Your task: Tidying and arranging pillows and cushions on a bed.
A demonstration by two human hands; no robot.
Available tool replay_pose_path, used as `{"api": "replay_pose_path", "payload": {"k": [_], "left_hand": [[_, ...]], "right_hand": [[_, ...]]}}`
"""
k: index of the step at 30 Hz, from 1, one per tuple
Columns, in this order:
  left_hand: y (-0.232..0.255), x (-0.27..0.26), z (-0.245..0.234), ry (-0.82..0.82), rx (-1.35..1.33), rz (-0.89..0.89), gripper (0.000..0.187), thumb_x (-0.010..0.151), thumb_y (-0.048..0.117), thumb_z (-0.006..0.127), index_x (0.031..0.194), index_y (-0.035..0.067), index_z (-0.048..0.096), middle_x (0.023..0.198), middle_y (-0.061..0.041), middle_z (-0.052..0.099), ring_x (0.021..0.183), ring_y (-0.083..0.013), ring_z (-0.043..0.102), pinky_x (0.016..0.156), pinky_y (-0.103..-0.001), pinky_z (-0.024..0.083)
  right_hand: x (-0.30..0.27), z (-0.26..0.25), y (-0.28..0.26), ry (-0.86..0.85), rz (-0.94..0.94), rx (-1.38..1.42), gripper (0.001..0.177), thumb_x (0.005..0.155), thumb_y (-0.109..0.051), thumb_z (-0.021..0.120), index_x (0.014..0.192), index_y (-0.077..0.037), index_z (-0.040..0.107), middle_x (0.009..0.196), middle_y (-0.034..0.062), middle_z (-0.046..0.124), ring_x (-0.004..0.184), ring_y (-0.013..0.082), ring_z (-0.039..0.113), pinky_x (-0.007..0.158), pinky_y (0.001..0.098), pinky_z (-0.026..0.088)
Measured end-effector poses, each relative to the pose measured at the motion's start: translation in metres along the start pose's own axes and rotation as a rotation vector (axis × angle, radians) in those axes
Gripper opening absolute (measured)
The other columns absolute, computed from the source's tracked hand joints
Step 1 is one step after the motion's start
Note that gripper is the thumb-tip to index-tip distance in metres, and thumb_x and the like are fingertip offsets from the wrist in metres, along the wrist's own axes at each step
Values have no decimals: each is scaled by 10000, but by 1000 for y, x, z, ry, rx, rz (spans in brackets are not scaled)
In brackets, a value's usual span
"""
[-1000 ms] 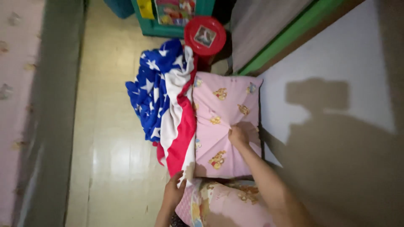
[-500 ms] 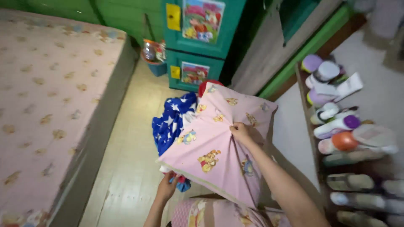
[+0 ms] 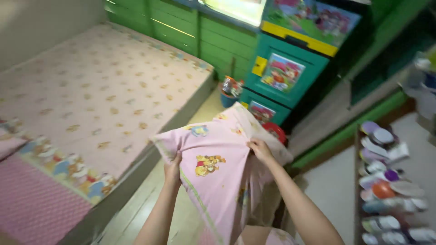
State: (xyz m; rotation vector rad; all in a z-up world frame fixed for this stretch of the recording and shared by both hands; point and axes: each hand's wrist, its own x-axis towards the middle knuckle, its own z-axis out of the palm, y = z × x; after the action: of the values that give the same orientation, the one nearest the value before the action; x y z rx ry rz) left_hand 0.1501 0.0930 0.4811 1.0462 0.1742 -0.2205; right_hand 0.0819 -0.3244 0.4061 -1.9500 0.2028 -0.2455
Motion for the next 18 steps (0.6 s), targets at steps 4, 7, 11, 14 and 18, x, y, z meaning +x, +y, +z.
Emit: {"api": "replay_pose_path", "payload": {"k": [4, 7, 11, 14, 18], "left_hand": [[43, 25, -24, 5, 108, 156, 479, 964, 198, 689, 1382, -19, 601, 1304, -109, 679, 1124, -208, 636, 949, -323, 512], [66, 22, -19, -39, 195, 219, 425, 923, 218, 723, 1260, -37, 675, 1131, -72, 732, 971, -169, 668, 863, -305, 531], [86, 9, -29, -26, 541, 167, 321, 911, 273, 779, 988, -37, 741, 828, -70, 695, 726, -141, 599, 666, -322, 484], [125, -12, -39, -59, 635, 196, 280, 865, 280, 790, 892, 8, 730, 709, -33, 671, 633, -111, 580, 586, -312, 468], [163, -15, -73, -131, 695, 258, 233, 824, 285, 774, 870, 69, 698, 646, 17, 651, 580, -84, 580, 551, -291, 469]], "right_hand": [[-18, 43, -69, 13, -95, -50, 163, 920, -208, 691, 858, -59, 717, 792, 2, 707, 752, 94, 634, 671, 263, 493], [-34, 65, -106, -64, 318, 358, 232, 985, -256, 563, 836, -105, 657, 747, 6, 657, 689, 131, 639, 594, 279, 506], [-26, 101, -162, -75, 128, 203, 214, 1043, -337, 553, 1021, -135, 618, 916, -9, 685, 816, 105, 673, 640, 259, 497], [-35, 138, -224, -48, -32, 177, 286, 1079, -382, 510, 1207, -147, 611, 1056, -1, 666, 948, 94, 643, 703, 247, 512], [-49, 220, -248, 105, -346, -16, 591, 1118, -371, 463, 1642, -102, 413, 1137, 116, 610, 975, 236, 532, 939, 344, 495]]}}
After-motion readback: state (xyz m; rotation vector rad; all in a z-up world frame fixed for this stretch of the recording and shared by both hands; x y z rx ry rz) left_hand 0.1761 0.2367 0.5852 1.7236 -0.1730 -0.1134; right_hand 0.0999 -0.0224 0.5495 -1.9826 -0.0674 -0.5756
